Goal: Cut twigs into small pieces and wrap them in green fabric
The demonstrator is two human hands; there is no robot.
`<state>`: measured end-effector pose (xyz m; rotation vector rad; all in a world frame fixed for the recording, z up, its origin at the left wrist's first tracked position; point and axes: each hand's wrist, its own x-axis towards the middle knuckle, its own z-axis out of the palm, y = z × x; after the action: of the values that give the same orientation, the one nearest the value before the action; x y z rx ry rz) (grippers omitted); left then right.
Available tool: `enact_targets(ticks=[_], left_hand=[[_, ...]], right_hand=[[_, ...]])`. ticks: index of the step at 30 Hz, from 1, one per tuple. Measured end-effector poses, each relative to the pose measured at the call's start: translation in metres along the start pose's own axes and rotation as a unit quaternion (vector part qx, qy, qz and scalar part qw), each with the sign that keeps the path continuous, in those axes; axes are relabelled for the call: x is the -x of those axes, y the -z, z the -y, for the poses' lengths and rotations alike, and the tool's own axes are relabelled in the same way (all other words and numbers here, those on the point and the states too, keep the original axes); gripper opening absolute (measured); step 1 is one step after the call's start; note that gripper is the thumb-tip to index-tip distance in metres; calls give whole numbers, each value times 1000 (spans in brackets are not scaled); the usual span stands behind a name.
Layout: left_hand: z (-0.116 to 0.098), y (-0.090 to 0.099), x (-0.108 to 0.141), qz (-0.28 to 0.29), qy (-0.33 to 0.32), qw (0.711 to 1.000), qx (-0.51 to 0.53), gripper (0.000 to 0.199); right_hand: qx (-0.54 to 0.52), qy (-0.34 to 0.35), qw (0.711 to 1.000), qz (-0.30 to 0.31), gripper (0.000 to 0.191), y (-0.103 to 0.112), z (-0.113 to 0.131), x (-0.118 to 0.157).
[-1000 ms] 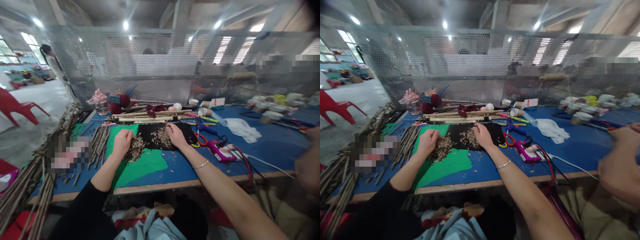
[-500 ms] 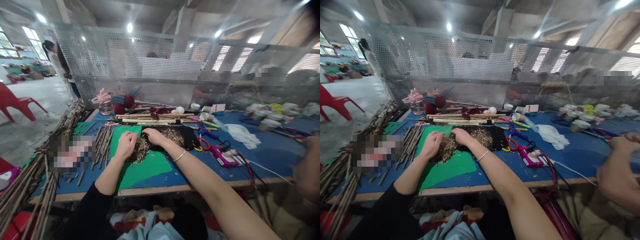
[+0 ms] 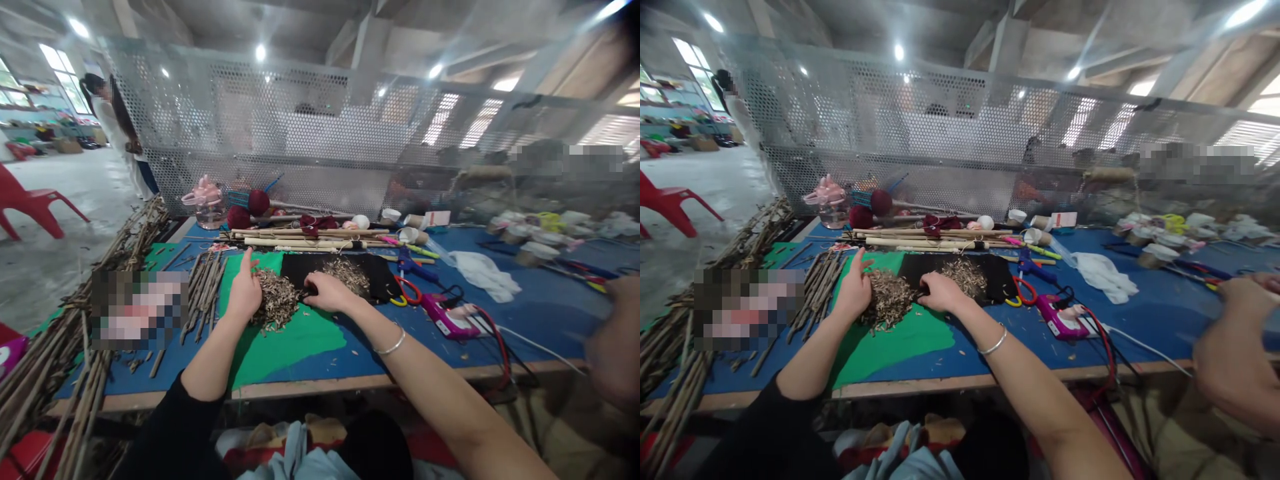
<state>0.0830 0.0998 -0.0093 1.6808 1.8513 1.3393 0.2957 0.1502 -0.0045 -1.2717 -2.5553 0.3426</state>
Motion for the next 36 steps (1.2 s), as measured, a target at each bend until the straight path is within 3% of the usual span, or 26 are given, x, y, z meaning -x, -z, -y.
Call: enact_targets(ticks=[3, 6, 11, 16, 19, 23, 25, 28, 30, 33, 36], left_hand=[[2, -1, 0, 2, 0, 1000, 26, 64], [3, -1, 0, -15, -9, 1000, 17, 61], [0, 1, 3, -17, -28, 999, 15, 46], [3, -1, 1, -4, -24, 1000, -12, 52], [5, -3, -1, -13, -63, 997, -50, 55], [-2, -1, 1, -58, -114, 983, -132, 38], [-13, 2, 4, -57, -109, 978, -169, 32], [-36, -1, 8, -19, -110, 966, -233, 28], [-52, -13, 13, 47, -154, 948, -274, 27], [-70, -44, 27, 185, -264, 900, -292, 24], [-73, -72, 43, 219, -279, 887, -295, 25]], right_hand=[[36, -11, 999, 33, 8, -1, -2, 2], [43, -15, 999, 25, 9, -1, 0, 2], [37, -16, 997, -71, 7, 7, -6, 6], [-7, -9, 988, -151, 10, 15, -15, 14], [-29, 32, 990, -136, 11, 11, -15, 21], [-56, 129, 988, -70, 30, 8, -14, 29], [-77, 140, 985, -63, 37, 13, -20, 30], [-84, 69, 989, -97, 32, 22, -37, 21], [-55, 26, 994, -91, 27, 24, -46, 9], [8, 43, 999, -32, 26, 16, -48, -9], [66, 86, 994, 8, 25, 7, -44, -17]])
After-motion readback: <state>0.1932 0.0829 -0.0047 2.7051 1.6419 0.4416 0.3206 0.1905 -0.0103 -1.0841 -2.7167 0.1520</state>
